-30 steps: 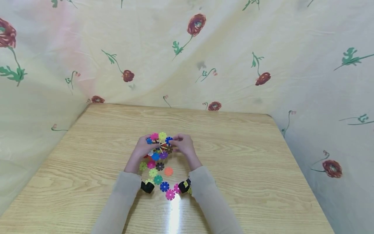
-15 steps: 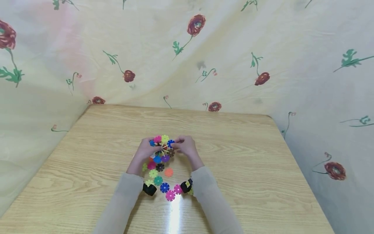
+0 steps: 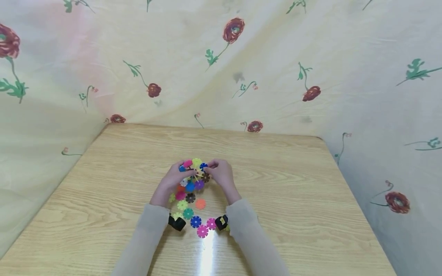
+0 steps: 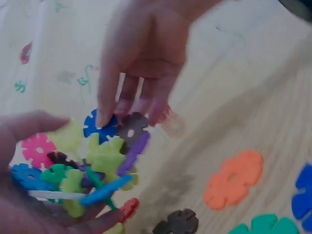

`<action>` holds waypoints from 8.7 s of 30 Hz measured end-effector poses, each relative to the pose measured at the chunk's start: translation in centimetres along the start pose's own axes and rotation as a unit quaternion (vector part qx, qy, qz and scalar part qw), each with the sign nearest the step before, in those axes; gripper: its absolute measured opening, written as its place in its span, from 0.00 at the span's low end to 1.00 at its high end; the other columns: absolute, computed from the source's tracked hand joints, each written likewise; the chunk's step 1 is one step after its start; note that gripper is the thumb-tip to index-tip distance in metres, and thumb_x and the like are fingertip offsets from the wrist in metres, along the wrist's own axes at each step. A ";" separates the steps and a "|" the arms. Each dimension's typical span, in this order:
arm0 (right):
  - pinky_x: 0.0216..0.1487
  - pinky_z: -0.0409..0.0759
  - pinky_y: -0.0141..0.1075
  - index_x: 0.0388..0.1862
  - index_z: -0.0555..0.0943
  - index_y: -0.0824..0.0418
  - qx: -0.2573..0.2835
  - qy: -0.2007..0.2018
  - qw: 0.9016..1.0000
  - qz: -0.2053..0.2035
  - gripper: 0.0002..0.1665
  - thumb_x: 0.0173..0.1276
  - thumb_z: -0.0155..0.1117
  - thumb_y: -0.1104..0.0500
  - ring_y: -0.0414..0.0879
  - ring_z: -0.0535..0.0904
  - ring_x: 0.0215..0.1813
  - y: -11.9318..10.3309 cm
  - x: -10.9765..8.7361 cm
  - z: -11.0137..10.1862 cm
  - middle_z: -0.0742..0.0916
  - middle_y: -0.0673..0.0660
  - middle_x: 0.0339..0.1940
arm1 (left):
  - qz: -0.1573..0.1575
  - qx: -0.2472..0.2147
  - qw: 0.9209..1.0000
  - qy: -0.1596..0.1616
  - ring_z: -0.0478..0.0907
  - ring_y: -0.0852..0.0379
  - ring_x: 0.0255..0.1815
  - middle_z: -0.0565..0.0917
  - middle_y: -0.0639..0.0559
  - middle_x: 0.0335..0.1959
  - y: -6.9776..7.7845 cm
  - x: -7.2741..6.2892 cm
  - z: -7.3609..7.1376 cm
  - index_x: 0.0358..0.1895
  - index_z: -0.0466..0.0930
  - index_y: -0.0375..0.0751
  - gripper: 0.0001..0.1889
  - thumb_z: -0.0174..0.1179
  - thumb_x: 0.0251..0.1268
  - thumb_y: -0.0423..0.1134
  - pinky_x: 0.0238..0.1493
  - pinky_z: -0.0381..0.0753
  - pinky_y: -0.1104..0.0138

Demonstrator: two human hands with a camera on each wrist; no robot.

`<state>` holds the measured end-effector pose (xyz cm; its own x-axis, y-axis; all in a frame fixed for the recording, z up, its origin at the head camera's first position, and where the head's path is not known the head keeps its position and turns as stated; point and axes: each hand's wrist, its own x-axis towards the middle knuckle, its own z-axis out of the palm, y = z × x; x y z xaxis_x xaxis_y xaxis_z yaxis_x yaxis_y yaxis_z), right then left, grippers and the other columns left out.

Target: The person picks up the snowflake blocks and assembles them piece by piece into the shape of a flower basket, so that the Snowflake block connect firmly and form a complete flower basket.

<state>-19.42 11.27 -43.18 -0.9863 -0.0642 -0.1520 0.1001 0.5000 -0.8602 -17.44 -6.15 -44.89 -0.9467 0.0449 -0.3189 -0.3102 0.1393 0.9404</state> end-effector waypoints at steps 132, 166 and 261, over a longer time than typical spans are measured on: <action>0.27 0.77 0.29 0.38 0.82 0.63 -0.137 -0.086 0.987 0.001 0.12 0.57 0.73 0.62 0.43 0.78 0.27 0.2 2.6 2.1 0.85 0.57 0.32 | 0.085 -0.412 0.899 -0.124 0.78 0.60 0.51 0.70 0.55 0.59 0.2 0.3 -4.6 0.71 0.55 0.59 0.22 0.40 0.78 0.46 0.47 0.82 0.69; 0.35 0.86 0.32 0.50 0.81 0.65 0.200 -0.002 0.980 0.015 0.16 0.70 0.62 0.56 0.42 0.83 0.38 -0.9 -0.6 -1.8 0.85 0.50 0.36 | 0.166 -0.121 0.973 -0.104 0.80 0.61 0.44 0.73 0.50 0.57 -1.0 -0.2 -4.3 0.66 0.65 0.47 0.31 0.63 0.61 0.26 0.42 0.83 0.73; 0.37 0.87 0.40 0.42 0.83 0.70 0.031 -0.082 0.995 -0.053 0.14 0.71 0.60 0.58 0.56 0.83 0.42 -2.5 -2.0 -3.5 0.85 0.68 0.38 | 0.149 -0.064 0.972 -0.171 0.70 0.48 0.66 0.59 0.54 0.75 0.1 -0.6 -3.8 0.72 0.62 0.51 0.27 0.53 0.72 0.35 0.56 0.80 0.64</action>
<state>-18.17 13.18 -39.05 -0.9576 -0.2558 -0.1328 0.0104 0.4297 -0.9029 -17.22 -9.91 -44.12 -0.9190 0.3931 -0.0300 -0.0553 -0.0533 0.9970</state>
